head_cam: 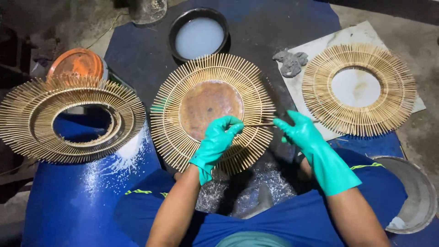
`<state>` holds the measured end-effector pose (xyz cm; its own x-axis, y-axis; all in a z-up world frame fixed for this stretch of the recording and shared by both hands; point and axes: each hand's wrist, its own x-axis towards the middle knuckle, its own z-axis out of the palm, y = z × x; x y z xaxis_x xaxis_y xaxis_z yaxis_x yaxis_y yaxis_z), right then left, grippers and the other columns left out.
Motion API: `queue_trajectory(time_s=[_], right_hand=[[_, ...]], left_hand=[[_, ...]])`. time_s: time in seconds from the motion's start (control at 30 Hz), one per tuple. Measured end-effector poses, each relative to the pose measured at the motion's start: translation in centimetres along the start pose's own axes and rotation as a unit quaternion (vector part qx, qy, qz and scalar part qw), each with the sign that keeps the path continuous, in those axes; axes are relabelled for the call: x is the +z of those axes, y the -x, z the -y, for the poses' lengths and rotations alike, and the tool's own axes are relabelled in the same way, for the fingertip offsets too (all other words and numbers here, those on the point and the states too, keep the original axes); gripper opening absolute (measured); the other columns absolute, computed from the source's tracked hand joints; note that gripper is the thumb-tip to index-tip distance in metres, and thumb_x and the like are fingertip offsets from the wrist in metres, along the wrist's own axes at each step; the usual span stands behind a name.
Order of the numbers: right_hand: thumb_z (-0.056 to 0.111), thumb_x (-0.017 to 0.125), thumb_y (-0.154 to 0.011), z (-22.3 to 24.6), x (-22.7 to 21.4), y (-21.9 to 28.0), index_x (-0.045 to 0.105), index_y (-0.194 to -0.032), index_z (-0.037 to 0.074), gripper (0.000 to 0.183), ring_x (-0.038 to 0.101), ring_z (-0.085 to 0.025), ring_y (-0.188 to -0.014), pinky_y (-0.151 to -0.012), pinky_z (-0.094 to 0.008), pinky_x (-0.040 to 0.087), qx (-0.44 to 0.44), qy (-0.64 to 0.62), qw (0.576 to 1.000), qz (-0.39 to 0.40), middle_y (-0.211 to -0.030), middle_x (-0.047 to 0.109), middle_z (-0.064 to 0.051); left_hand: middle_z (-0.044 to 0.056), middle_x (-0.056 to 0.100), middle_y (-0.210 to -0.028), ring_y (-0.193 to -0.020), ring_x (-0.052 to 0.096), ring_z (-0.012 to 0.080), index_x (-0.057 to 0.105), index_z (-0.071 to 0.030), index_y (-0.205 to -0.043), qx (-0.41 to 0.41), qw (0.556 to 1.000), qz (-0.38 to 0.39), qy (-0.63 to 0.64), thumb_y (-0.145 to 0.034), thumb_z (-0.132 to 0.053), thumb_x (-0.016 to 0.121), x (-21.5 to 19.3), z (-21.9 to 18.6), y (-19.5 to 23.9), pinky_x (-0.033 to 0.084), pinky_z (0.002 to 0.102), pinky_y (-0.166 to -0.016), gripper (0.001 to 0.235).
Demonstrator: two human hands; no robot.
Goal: Applying adhesive and cleaning bamboo slats on a circular frame.
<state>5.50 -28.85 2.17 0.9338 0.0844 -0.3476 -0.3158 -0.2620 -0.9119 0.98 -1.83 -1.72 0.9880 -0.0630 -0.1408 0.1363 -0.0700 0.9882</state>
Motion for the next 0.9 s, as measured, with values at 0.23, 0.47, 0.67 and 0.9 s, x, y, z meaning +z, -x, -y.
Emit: queue_trajectory(time_s=[0.23,0.47,0.67,0.9], right_hand=[[0.040,0.080,-0.089,-8.9,-1.3,-4.9,0.053,-0.139,-0.007,0.073,0.072,-0.025,-0.072,-0.066,-0.038,0.057,-0.063,0.221,0.972,-0.054,-0.109,0.069,-0.017],[0.037,0.081,-0.088,-9.3,-1.3,-7.3,0.070,-0.117,-0.002,0.049,0.070,-0.027,-0.077,-0.067,-0.041,0.054,-0.024,0.247,0.962,-0.111,-0.094,0.074,-0.017],[0.029,0.077,-0.092,-9.5,0.2,-9.9,0.074,-0.114,0.002,0.035,0.060,-0.019,-0.057,-0.052,-0.037,0.048,0.051,0.186,0.980,-0.048,-0.076,0.070,-0.013],[0.028,0.076,-0.093,-10.0,0.1,-10.2,0.072,-0.113,0.002,0.033,0.061,-0.016,-0.060,-0.054,-0.035,0.050,0.067,0.152,0.985,-0.040,-0.079,0.071,-0.007]], left_hand=[[0.023,0.012,-0.165,-0.143,0.006,0.0601,0.019,-0.024,-0.161,-0.178,0.855,-0.097,-0.477,-0.077,-0.069,0.081,-4.7,0.4,-2.2,0.018,0.076,-0.110,0.115],[0.013,-0.011,-0.172,-0.150,-0.012,0.0619,0.008,-0.032,-0.164,-0.261,0.840,-0.047,-0.474,-0.068,-0.073,0.077,-7.0,4.9,-2.3,0.022,0.089,-0.099,0.125],[0.016,-0.012,-0.171,-0.148,-0.012,0.0628,0.007,-0.031,-0.165,-0.245,0.825,-0.019,-0.509,-0.070,-0.071,0.080,-7.9,4.9,-2.8,0.018,0.089,-0.101,0.126],[0.018,-0.013,-0.171,-0.148,-0.011,0.0627,0.007,-0.029,-0.164,-0.249,0.829,-0.021,-0.500,-0.070,-0.068,0.081,-7.8,4.9,-3.1,0.016,0.088,-0.102,0.126]])
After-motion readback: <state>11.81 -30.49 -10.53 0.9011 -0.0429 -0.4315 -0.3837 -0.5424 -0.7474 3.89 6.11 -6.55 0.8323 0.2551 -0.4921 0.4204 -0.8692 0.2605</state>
